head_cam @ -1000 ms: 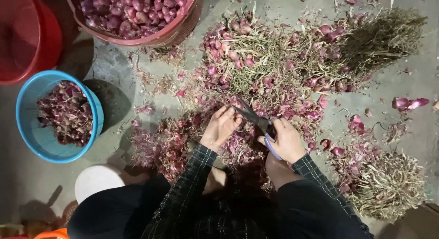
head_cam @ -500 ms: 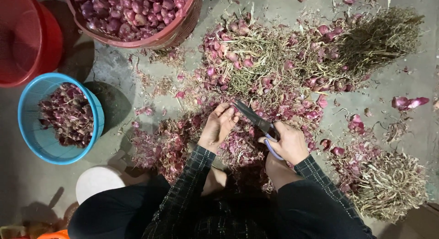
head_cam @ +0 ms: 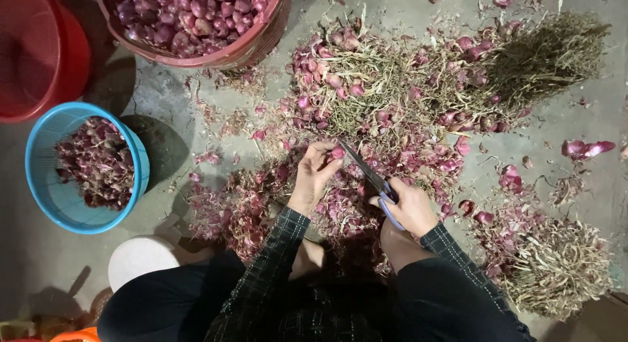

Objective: Trimming the roots and stems of shallots using scissors and sorting them into baskets.

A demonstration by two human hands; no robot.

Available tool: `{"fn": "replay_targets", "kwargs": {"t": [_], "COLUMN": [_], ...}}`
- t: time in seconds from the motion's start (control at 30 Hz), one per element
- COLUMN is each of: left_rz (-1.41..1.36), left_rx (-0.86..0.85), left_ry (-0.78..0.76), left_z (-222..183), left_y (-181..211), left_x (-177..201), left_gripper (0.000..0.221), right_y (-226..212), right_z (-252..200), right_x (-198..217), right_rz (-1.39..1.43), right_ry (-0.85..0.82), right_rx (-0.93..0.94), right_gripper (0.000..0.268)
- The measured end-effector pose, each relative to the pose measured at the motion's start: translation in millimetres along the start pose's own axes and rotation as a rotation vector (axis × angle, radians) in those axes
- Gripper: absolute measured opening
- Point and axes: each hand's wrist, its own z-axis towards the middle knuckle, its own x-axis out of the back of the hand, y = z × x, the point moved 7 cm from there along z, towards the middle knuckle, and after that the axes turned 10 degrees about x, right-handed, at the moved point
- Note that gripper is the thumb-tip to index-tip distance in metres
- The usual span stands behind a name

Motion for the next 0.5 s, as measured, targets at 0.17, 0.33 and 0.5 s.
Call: {"fn": "replay_targets", "kwargs": {"t": [0.17, 0.33, 0.5], "left_rz": [0.149, 0.102, 0.787], "left_rx": [-0.128, -0.326, -0.108], "left_ry": [-0.036, 0.051, 0.398], "left_z": [25.9, 54.7, 151.1], "left_y": [-14.2, 108.1, 51.0], "left_x": [29.5, 48.5, 95.4], "left_gripper": [0.037, 0.034, 0.047], "right_y": [6.6, 11.1, 20.3], "right_z": [-0.2, 10.7, 25.8], "right_x": [-2.8, -0.2, -9.2], "right_rz": [0.046, 0.088, 0.096], "right_ry": [0.013, 0.024, 0.035], "right_rx": [-0.050, -0.047, -0.055], "right_gripper": [0.040, 0.041, 0.040]}}
